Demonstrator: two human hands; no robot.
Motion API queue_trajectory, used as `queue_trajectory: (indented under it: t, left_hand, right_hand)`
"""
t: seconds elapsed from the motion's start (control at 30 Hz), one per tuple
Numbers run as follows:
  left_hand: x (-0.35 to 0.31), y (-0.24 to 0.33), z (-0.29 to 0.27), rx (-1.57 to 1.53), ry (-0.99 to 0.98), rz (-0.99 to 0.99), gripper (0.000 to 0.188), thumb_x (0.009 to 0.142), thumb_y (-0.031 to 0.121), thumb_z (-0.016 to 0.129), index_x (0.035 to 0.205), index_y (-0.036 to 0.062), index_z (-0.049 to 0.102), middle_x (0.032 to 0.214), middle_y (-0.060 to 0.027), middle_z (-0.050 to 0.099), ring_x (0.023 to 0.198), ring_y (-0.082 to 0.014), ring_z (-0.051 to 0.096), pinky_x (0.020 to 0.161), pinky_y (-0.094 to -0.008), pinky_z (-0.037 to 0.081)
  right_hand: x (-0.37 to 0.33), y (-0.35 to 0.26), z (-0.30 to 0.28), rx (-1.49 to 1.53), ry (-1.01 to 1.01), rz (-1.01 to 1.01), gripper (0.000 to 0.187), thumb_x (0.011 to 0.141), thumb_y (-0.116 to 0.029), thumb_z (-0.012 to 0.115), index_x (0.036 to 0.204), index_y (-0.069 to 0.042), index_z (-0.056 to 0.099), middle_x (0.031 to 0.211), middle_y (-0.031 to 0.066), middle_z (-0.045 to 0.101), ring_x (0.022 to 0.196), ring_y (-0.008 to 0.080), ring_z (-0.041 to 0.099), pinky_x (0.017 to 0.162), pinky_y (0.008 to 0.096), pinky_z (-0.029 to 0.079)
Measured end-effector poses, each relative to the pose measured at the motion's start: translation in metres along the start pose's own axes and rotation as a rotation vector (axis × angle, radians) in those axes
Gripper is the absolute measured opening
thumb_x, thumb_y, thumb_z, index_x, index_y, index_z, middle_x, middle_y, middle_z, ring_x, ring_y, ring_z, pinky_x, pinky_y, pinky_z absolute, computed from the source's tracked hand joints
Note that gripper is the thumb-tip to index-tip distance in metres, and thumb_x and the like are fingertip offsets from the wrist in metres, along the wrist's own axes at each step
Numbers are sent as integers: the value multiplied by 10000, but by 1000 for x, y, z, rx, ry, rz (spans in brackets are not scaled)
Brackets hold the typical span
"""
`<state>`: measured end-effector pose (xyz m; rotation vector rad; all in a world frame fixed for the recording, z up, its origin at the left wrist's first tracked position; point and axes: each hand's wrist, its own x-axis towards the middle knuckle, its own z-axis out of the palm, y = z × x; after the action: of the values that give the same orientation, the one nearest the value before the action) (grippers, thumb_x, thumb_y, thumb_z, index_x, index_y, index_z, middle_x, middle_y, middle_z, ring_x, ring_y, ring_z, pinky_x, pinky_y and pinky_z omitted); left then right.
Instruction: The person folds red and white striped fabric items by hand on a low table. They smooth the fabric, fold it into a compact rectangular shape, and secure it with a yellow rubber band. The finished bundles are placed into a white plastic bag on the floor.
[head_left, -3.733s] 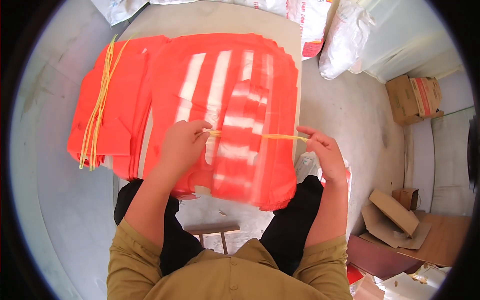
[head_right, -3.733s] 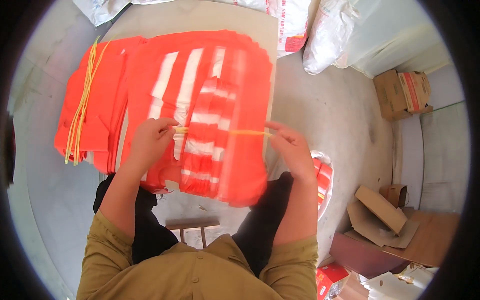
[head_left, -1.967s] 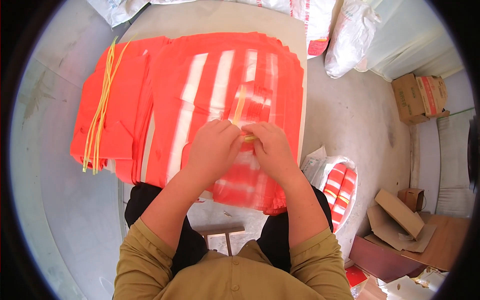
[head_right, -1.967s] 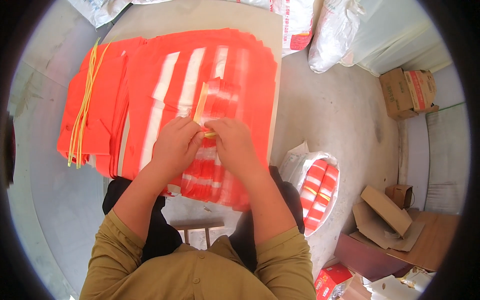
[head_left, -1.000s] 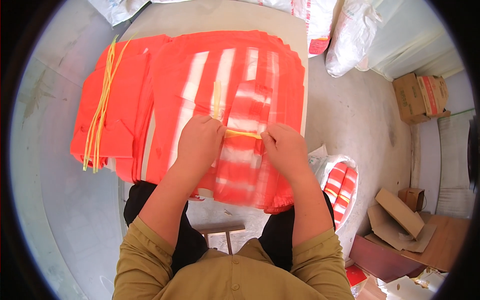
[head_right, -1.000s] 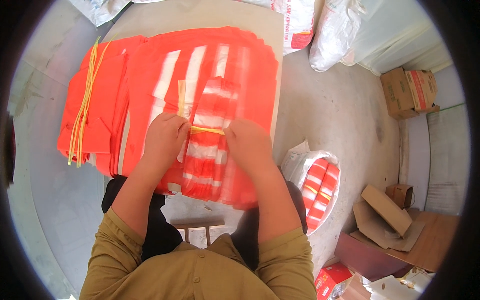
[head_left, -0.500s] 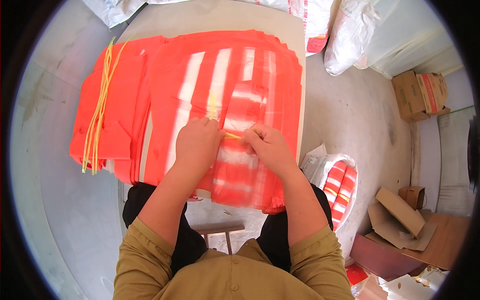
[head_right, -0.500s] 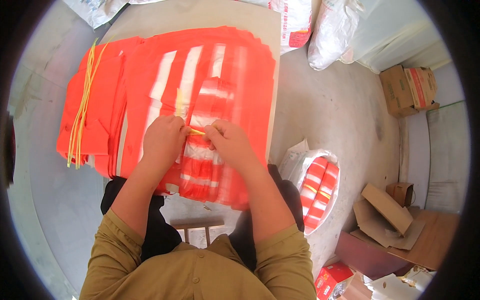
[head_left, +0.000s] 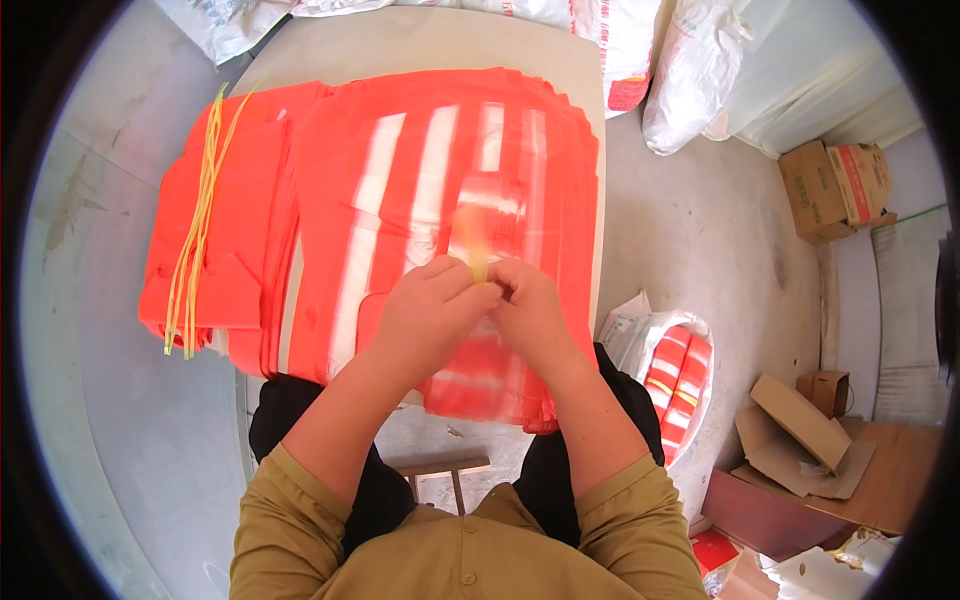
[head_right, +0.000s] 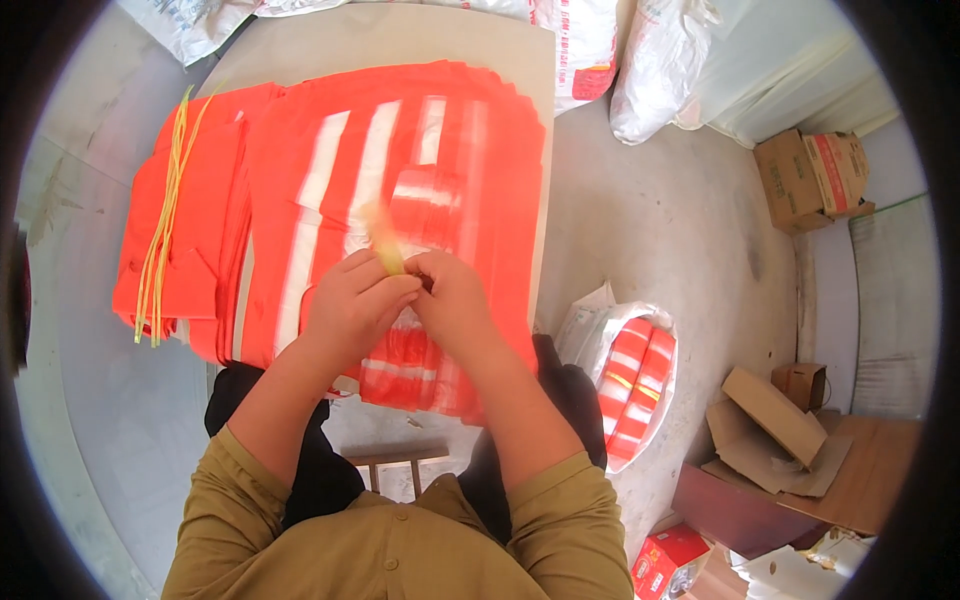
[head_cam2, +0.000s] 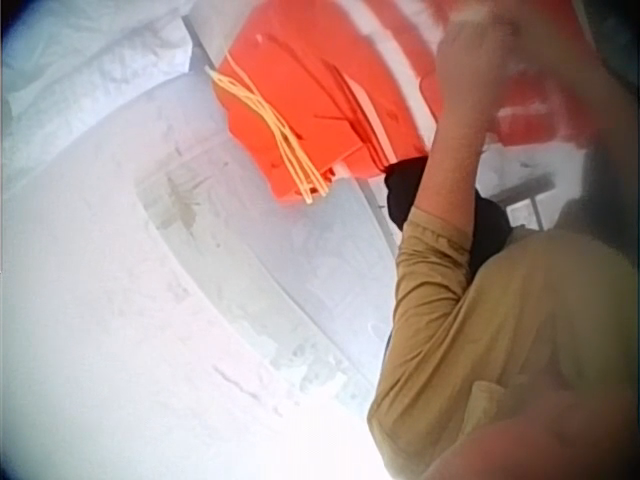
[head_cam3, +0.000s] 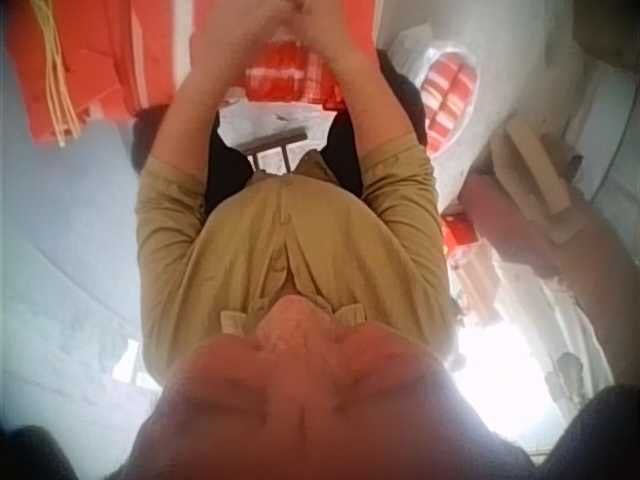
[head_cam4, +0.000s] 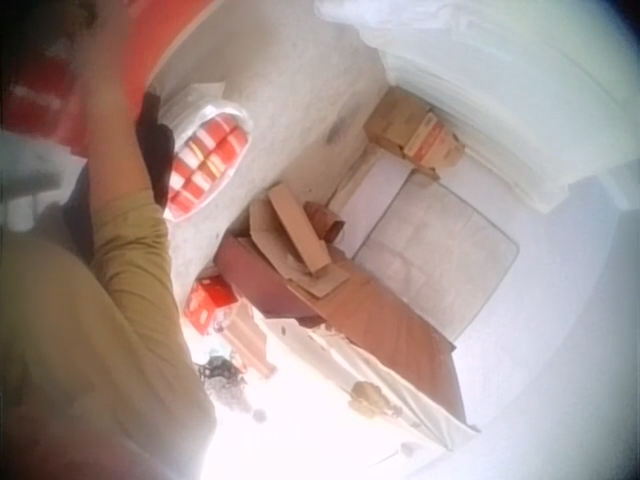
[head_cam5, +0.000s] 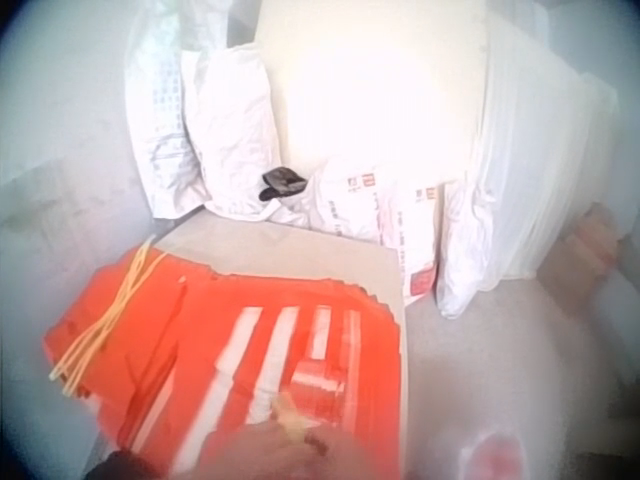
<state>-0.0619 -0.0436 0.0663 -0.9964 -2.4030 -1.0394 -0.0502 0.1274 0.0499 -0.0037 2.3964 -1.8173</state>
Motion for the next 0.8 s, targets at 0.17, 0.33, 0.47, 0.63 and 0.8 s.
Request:
queue_trajectory:
  t: [0.17, 0.33, 0.47, 0.63, 0.8]
  left_hand:
    - [8, 11, 9, -161, 388, -239, 286, 848, -28, 713, 1121, 58, 697, 1046, -104, 718, 993, -328, 640, 873, -433, 535]
    - [4, -12, 4, -73, -6, -282, 186, 852, 16, 744, 1035, 38, 723, 971, -96, 704, 997, -323, 620, 866, -435, 510]
    - [-1, -18, 9, -104, -56, -360, 114, 856, 46, 766, 962, 24, 731, 877, -98, 685, 907, -300, 630, 788, -409, 505]
    - [-3, -18, 14, -406, -54, -703, 73, 923, 69, 726, 959, 8, 709, 820, -106, 663, 789, -252, 624, 714, -367, 500]
    - [-2, -13, 12, -393, -77, -726, 103, 964, 91, 681, 936, -9, 681, 803, -112, 646, 770, -258, 610, 705, -373, 495]
  right_hand:
    - [3, 5, 2, -13, 1, 34, 157, 1000, -109, 631, 1087, 2, 701, 960, 184, 700, 877, 303, 683, 788, 393, 536]
    - [4, 1, -1, -96, -1, -94, 187, 1029, -135, 598, 1128, 0, 682, 955, 195, 696, 877, 331, 689, 796, 401, 530]
    - [2, -7, -3, -87, -12, -56, 137, 1031, -104, 591, 1089, -1, 661, 933, 168, 704, 874, 283, 705, 787, 387, 529]
    - [2, -6, -3, 104, -14, 94, 68, 955, -31, 643, 1020, -28, 622, 857, 76, 668, 778, 151, 618, 716, 344, 512]
    - [-2, -20, -2, -92, 13, 94, 147, 891, -9, 673, 1031, -31, 636, 876, 67, 647, 730, 154, 557, 692, 332, 500]
